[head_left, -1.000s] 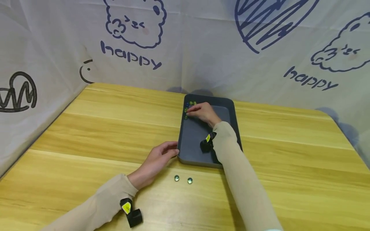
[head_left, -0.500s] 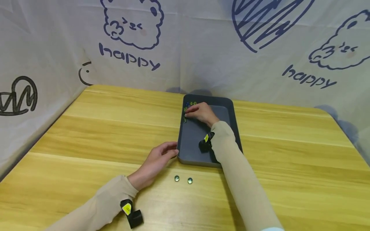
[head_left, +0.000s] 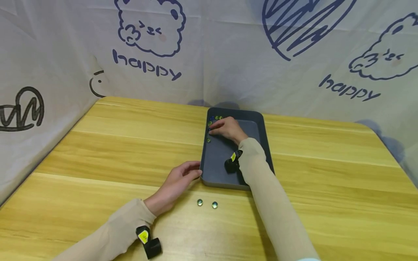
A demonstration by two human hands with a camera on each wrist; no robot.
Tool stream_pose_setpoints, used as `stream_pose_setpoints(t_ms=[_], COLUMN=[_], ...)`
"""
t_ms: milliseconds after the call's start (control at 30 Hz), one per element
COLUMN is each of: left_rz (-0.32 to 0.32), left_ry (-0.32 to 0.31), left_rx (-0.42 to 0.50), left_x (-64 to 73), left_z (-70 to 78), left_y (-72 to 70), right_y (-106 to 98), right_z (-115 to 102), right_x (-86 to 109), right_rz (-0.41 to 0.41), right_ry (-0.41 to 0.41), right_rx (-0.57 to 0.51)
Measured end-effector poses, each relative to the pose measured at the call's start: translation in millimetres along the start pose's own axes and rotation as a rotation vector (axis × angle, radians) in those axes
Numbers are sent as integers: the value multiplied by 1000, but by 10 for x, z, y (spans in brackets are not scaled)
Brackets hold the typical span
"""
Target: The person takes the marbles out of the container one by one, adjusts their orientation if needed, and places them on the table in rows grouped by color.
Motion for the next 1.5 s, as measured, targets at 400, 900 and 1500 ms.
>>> stream_pose_setpoints(t_ms=[400,900,1500], left_rz=[2,5,18], left_ry=[5,7,7], left_rx=[4,8,7], left_x=[-14,3,2], left_z=[22,34,4], left_y=[2,-9,4], right_y=[-34,-61,-142], right_z=[-25,-20,-84], right_x=[23,16,37], right_rz=[-19,-29,-43], right_ry=[22,63,-1], right_rx=[-50,-121,-203])
Point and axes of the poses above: each hand's wrist, its own x-axis away from the middle knuckle, its own y-axis out of the palm, z = x × y, the point moved 6 cm from there along -x, towards the middle knuckle, and after that the axes turned 14 degrees about -x, right-handed, at the moved point
